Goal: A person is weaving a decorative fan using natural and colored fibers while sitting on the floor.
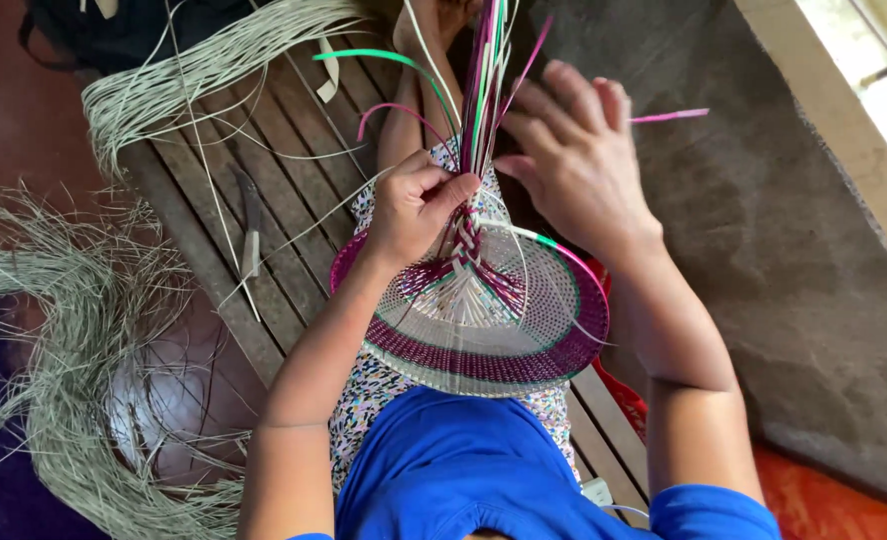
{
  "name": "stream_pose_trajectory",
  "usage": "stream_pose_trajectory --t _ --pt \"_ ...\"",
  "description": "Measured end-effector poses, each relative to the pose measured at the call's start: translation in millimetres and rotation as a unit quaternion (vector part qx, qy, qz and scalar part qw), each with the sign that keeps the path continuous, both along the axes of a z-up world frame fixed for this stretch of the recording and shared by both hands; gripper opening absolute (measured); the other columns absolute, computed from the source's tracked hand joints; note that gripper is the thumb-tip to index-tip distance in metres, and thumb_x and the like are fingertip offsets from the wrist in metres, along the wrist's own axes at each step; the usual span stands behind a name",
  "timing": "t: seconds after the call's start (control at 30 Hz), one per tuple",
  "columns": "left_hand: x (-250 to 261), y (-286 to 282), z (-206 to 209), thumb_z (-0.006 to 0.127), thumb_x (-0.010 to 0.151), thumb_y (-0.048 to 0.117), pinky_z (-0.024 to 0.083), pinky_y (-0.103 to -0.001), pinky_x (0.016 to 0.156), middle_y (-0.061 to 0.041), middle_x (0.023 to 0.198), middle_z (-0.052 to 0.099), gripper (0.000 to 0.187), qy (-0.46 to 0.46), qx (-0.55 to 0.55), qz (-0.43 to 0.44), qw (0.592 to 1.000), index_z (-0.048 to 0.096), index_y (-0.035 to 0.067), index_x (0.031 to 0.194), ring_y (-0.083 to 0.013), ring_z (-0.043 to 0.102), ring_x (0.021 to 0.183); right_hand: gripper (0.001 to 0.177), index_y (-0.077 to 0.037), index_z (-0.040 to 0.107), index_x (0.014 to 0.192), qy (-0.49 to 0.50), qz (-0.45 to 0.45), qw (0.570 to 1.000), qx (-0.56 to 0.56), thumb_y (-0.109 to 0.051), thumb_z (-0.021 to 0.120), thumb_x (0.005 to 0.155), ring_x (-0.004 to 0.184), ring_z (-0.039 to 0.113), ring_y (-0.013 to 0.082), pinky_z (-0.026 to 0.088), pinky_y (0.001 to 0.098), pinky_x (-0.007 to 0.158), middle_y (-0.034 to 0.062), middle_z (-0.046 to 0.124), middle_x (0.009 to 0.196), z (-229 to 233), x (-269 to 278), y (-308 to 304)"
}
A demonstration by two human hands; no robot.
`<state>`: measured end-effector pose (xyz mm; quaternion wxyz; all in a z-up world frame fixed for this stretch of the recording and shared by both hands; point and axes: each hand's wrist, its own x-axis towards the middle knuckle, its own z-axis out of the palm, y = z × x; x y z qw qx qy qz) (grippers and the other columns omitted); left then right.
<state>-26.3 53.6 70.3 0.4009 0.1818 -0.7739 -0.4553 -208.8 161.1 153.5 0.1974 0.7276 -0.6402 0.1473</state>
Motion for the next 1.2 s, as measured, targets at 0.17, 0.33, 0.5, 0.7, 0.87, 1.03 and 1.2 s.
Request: stream_pose_trajectory --t 0.17,0.33,0.5,0.7,0.87,1.03,1.2 --pt "-5 -5 -19 0.083 0.093 0.025 0.044 -0.028 0.051 -0.008 0.067 0.055 0.038 0.041 -0.026 0.036 0.998 0.066 0.004 0.068 -0.0184 0.055 0.052 0.026 -0.014 0.061 0.073 -0.013 0.099 0.994 -0.042 -0.022 0.074 0.095 0.072 0.051 0.0278 0.039 0.0507 0.086 0.0036 0.053 0.069 -32 31 18" --pt "-4 -5 -9 0.089 0.086 0.024 0.043 -0.032 0.048 -0.010 0.066 0.054 0.038 0.064 -0.068 0.045 0.995 0.063 0.002 0.069 -0.0242 0.054 0.049 0.031 -0.021 0.057 0.063 -0.109 0.297 0.946 0.070 -0.029 0.068 0.091 0.062 0.053 0.0234 0.046 0.0452 0.075 -0.0021 0.054 0.059 -42 80 64" --pt "-3 -3 -8 0.083 0.092 0.022 0.046 -0.028 0.053 -0.005 0.068 0.059 0.036 0.081 -0.093 0.041 0.992 0.064 0.005 0.066 -0.0229 0.058 0.052 0.034 -0.017 0.068 0.084 -0.099 0.035 0.993 0.051 -0.050 0.077 0.088 0.080 0.055 0.0250 0.038 0.0463 0.080 0.0002 0.057 0.078 -22 34 27" --pt "1 -4 -11 0.085 0.090 0.016 0.043 -0.027 0.049 -0.006 0.071 0.057 0.026 0.106 -0.092 0.011 0.990 0.068 0.005 0.073 -0.0196 0.054 0.051 0.008 -0.006 0.075 0.086 -0.509 0.029 0.835 0.208 -0.014 0.073 0.090 0.067 0.056 0.0177 0.044 0.0358 0.068 0.0092 0.063 0.065 -19 10 9" --pt "-2 3 -2 0.092 0.083 0.025 0.045 -0.027 0.049 -0.007 0.072 0.058 0.033 0.136 -0.077 -0.013 0.988 0.068 0.004 0.076 -0.0177 0.054 0.052 0.016 -0.003 0.075 0.086 -0.576 0.029 0.790 0.207 -0.017 0.073 0.093 0.063 0.050 0.0115 0.040 0.0275 0.061 0.0042 0.055 0.060 9 9 10" --pt "-2 2 -11 0.091 0.084 0.021 0.044 -0.029 0.045 -0.008 0.072 0.059 0.033 0.138 -0.087 -0.005 0.987 0.067 0.000 0.075 -0.0178 0.053 0.050 0.034 -0.006 0.072 0.080 -0.369 -0.016 0.882 0.292 -0.037 0.080 0.088 0.067 0.067 0.0382 0.051 0.0468 0.067 0.0150 0.065 0.067 7 13 16" --pt "-9 9 -8 0.092 0.081 0.027 0.041 -0.026 0.043 -0.007 0.070 0.055 0.036 0.160 -0.063 0.000 0.985 0.066 0.003 0.072 -0.0154 0.050 0.049 0.029 -0.014 0.078 0.083 -0.557 -0.002 0.795 0.240 -0.035 0.068 0.099 0.064 0.050 0.0084 0.044 0.0265 0.064 -0.0004 0.058 0.064 52 -3 27"
